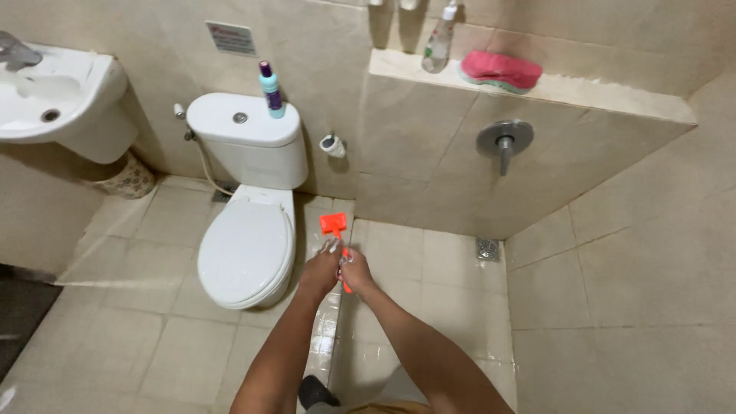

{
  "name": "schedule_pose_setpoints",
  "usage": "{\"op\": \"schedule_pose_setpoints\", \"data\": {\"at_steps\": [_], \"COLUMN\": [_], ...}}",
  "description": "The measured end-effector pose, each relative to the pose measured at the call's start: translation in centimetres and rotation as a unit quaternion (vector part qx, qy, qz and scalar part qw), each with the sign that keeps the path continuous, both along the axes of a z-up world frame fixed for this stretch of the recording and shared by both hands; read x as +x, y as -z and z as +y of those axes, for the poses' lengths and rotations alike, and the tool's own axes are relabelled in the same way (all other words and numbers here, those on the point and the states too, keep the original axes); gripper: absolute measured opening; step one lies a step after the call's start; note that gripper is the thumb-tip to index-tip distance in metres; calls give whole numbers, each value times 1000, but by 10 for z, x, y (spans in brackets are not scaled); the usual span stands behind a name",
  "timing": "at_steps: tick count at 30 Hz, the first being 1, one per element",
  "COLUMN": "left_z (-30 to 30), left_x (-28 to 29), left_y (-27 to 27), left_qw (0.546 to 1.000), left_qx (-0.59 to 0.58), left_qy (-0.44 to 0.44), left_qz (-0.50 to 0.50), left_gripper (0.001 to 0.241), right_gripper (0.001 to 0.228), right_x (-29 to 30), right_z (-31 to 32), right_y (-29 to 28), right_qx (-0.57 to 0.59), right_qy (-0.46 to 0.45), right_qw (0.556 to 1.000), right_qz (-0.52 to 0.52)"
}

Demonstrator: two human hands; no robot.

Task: The person cleans a toilet in a bathroom. They first scrub the closed toilet seat with a pink sponge, then use an orange toilet brush to scrub the inside of the toilet bowl.

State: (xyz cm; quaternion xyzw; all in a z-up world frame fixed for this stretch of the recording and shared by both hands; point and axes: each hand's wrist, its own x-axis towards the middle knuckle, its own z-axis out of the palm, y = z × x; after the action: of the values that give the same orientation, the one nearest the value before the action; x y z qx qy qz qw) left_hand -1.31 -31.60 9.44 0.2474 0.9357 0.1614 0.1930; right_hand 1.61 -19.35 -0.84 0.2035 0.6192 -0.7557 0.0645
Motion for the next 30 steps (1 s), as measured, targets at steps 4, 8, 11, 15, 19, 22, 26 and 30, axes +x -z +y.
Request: {"op": "schedule_pose_setpoints", "data": {"at_steps": [4, 8, 11, 15, 19, 22, 26, 30], "left_z": [-61, -94, -104, -123, -153, -175, -191, -220], "left_x": [-7, -7, -11, -25, -34, -43, -59, -74], "left_y": [33, 41, 32, 20, 102, 125, 138, 145], "left_qw": [999, 1000, 998, 983, 991, 996, 987, 984], "left_qx": [24, 30, 19, -43, 7, 2, 7, -45], "left_qy": [25, -1, -27, -73, -90, -61, -93, -42], "left_qz": [33, -3, -45, -161, -95, -73, -130, -165], "left_gripper": [69, 69, 67, 71, 70, 78, 72, 71], "right_gripper": [29, 29, 32, 24, 40, 44, 22, 23], "right_x": [4, 6, 0, -6, -31, -31, -39, -27], "right_z": [-67, -100, -112, -135, -168, -188, -209, -246], "right_y": [7, 14, 34, 66, 81, 87, 113, 176], "right_qx": [-18, -11, -26, -33, -72, -85, -69, 72], "right_qy": [19, 0, 4, -20, 18, 6, -2, 43], "right_qw": [999, 995, 995, 998, 992, 992, 994, 993], "right_qz": [-36, -100, -92, -44, -97, -90, -86, 80]}}
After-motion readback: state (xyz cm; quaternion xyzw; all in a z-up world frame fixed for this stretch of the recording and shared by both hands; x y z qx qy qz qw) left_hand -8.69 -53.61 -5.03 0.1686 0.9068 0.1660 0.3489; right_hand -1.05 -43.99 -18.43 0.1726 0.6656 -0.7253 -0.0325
